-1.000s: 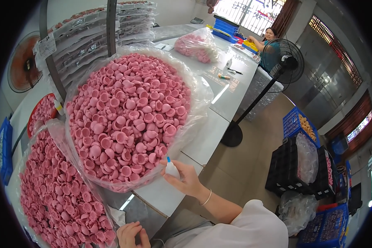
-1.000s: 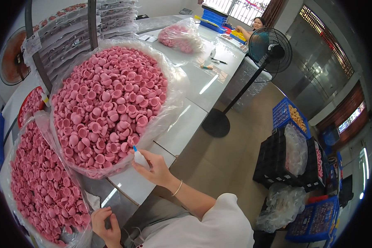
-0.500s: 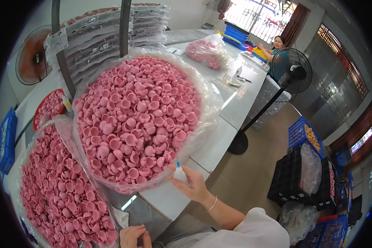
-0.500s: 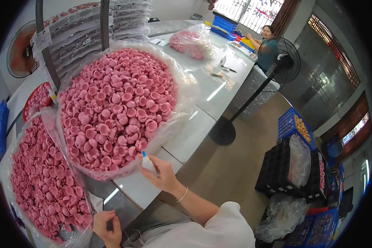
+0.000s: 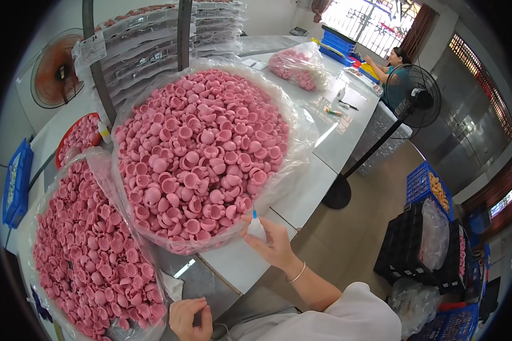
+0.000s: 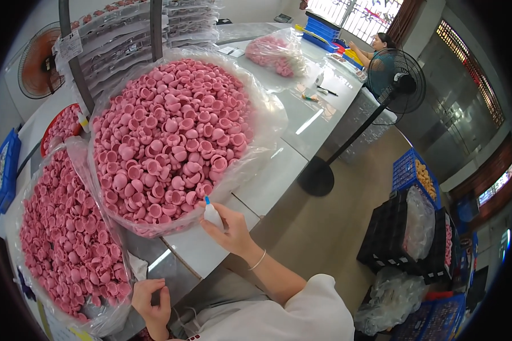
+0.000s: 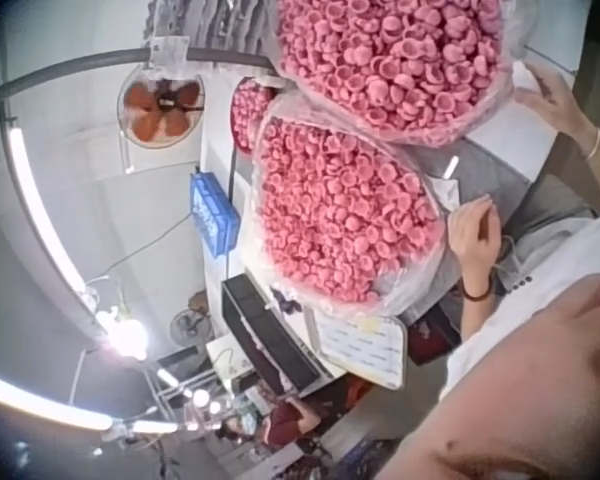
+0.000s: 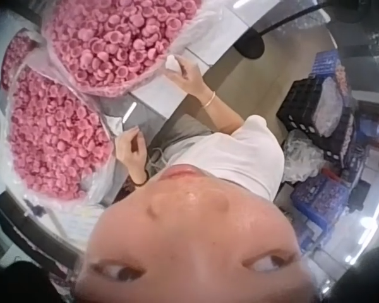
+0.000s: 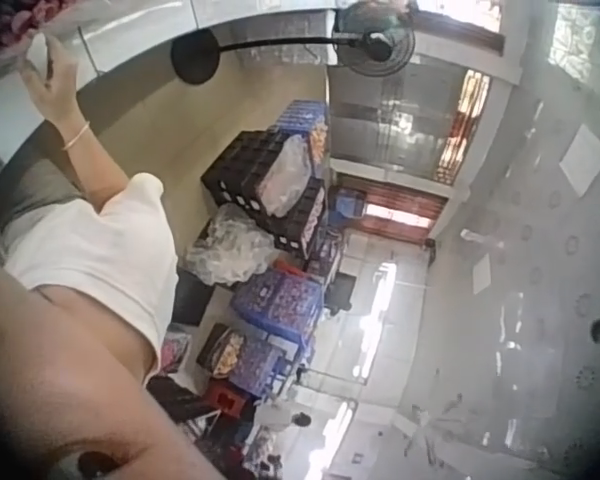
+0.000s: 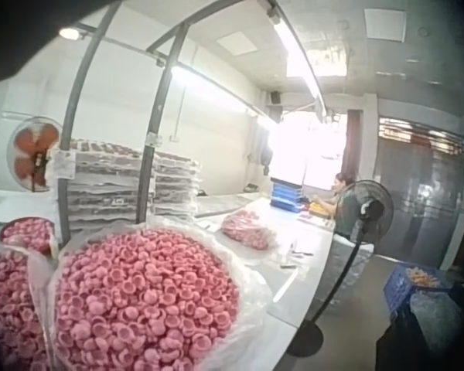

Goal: Sorting pink plastic toy parts into bags and applying production labels in a factory environment.

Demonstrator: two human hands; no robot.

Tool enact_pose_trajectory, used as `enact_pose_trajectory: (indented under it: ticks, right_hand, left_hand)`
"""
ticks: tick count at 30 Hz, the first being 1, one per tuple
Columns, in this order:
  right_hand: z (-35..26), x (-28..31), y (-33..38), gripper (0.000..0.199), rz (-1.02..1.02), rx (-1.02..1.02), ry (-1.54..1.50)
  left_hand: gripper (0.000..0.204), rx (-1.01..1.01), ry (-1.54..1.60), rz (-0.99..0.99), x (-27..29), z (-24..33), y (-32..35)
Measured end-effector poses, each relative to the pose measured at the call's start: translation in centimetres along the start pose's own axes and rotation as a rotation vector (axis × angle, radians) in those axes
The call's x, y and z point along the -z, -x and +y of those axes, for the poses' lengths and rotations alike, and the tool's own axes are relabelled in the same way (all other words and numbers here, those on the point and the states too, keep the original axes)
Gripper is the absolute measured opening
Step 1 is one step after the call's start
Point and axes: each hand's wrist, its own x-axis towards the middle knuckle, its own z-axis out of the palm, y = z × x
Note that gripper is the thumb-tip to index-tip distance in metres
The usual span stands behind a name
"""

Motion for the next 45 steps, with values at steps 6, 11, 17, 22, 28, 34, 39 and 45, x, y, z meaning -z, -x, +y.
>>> enact_pose_trajectory:
  ticks: [6,11,17,22,28,34,39,45]
  right_hand:
    - [0.5,-0.6,0.1,0.038,-0.041,0.024,-0.031]
    - [0.8,0.0,0.7,0.038,0.042,-0.091,-0.275]
    - [1.9,1.8,0.7,0.034,0.033,0.025,-0.062]
    - [2.4,-0.6,0.5,0.034,0.020,-0.056,-0.199]
    - [1.2,1.5,-0.5,0.034,0.021,-0.004,-0.186]
    - [2.1,0.3,-0.1,0.033,-0.054,0.032,-0.175]
    - [2.1,0.2,0.6,0.031,-0.035,0.044,-0.125]
    - [1.7,0.0,0.3,0.028,-0.041,0.057,-0.155]
  left_hand:
    - [0.015,-0.019,-0.067,-0.090,2.5,2.5,-1.5]
    - [0.018,-0.460,-0.320,-0.010,6.9,11.3,-8.7]
    - [0.013,-0.585,-0.719,-0.004,4.2,23.1,-8.5]
    - [0.024,-1.202,-1.441,0.012,5.2,24.3,-6.5]
    - [0.033,-1.387,-1.095,0.015,-0.8,27.0,1.4]
    - [0.026,-1.015,-0.930,-0.275,-4.5,24.0,7.4]
    - [0.032,-0.729,-0.649,-0.359,-6.0,21.8,10.6]
    - [0.033,-0.754,-0.621,-0.452,-4.0,22.3,10.4]
